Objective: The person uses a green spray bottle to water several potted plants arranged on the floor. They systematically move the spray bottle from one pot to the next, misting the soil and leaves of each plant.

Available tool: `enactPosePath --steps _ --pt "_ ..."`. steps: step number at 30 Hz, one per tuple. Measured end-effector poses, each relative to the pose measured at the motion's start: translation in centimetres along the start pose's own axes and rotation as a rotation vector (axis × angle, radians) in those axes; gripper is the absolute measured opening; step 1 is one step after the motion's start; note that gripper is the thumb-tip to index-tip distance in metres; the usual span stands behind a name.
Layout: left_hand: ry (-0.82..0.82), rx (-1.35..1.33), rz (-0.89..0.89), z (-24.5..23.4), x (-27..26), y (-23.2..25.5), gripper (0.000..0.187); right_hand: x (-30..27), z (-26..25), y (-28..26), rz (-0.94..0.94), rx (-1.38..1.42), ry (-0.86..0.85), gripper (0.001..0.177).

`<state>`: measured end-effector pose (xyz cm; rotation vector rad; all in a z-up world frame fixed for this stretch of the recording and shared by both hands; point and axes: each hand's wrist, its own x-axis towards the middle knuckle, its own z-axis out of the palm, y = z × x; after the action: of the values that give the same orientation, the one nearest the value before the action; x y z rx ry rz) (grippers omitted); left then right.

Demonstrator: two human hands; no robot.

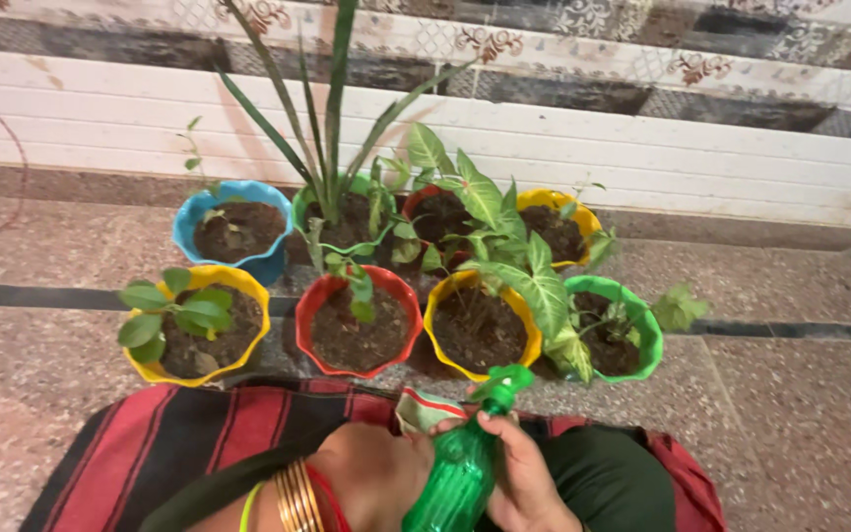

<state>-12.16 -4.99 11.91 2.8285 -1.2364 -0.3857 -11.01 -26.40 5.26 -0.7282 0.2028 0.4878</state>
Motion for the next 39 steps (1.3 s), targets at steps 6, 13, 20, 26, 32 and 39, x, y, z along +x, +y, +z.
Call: enactPosePath --steps 6,13,20,26,32,39 --pt "0.190 0.031 -0.253 2.8 -0.9 -1.0 0.017 2.9 2.2 0.1 0.210 -0.052 -0.069 0.045" --pt "0.329 0.018 -0.169 4.8 0.1 -7.4 0.025 9.6 4.7 -0.6 0.373 0.040 0.035 0.045" --pt "0.025 -0.247 -0.728 8.6 6.1 -11.3 0.032 16.6 4.6 -1.1 0.514 -0.193 0.156 0.021" --pt "0.151 -0.132 -0.331 14.0 6.9 -14.9 0.021 21.1 0.3 -0.6 0.475 -0.255 0.144 0.028" --pt "0.259 -0.102 -0.445 18.5 10.0 -14.1 0.025 21.9 -3.5 0.1 0.377 -0.412 -0.032 0.040" --pt "0.799 0.121 -0.483 13.7 10.0 -12.6 0.046 21.6 -0.7 -2.7 0.296 -0.311 0.052 0.038"
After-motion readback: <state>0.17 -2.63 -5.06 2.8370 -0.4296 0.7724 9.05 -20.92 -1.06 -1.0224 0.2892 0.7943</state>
